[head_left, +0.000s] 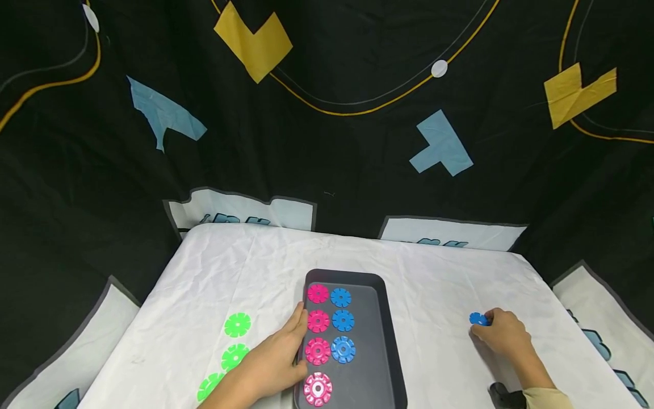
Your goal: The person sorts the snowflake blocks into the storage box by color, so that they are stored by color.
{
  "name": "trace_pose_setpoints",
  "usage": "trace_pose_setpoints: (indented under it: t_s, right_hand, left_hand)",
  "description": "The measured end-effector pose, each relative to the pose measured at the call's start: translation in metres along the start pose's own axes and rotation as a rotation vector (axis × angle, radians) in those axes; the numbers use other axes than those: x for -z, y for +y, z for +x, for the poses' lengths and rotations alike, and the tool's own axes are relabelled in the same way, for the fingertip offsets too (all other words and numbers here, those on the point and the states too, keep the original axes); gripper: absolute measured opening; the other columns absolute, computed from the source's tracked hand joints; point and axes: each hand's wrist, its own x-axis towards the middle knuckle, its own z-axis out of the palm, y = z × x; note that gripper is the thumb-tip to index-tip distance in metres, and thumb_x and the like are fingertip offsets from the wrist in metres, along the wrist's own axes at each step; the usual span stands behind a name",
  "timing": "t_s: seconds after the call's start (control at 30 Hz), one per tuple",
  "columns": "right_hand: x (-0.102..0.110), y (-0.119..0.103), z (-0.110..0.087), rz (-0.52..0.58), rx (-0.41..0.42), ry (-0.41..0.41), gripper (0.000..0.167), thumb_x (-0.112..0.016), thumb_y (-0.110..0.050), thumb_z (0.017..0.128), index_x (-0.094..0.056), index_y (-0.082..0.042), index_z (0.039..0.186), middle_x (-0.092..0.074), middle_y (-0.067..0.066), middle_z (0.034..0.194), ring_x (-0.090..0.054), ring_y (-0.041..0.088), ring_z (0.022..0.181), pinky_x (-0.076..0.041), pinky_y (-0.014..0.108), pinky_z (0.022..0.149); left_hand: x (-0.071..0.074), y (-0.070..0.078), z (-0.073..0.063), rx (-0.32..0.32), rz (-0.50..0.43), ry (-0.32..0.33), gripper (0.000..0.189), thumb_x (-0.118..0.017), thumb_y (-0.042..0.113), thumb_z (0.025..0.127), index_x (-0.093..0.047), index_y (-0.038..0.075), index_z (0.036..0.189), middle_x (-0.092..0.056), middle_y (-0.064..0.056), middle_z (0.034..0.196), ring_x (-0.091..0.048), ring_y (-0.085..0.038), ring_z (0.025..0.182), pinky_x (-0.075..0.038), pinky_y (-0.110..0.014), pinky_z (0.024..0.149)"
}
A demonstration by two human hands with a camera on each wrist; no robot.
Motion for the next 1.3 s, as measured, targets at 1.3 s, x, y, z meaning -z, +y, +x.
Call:
trace_pose_setpoints:
  t_s: [1.3]
  right_hand:
    - [0.004, -0.101, -0.046, 0.008, 0.368, 0.258, 0.041, -0.081, -0.031, 0.064, -0.062, -0.006, 0.091, -0.062, 0.001, 0.082, -0.057, 0.015, 0.073, -0.036, 0.05, 0.076]
  left_hand:
    - [-0.001, 0.0, 0.001, 0.005, 0.016, 0.001, 0.087, -0.066, 0.014, 0.075, -0.027, -0.011, 0.148, -0.011, -0.024, 0.159, -0.037, -0.03, 0.135, -0.04, -0.045, 0.103]
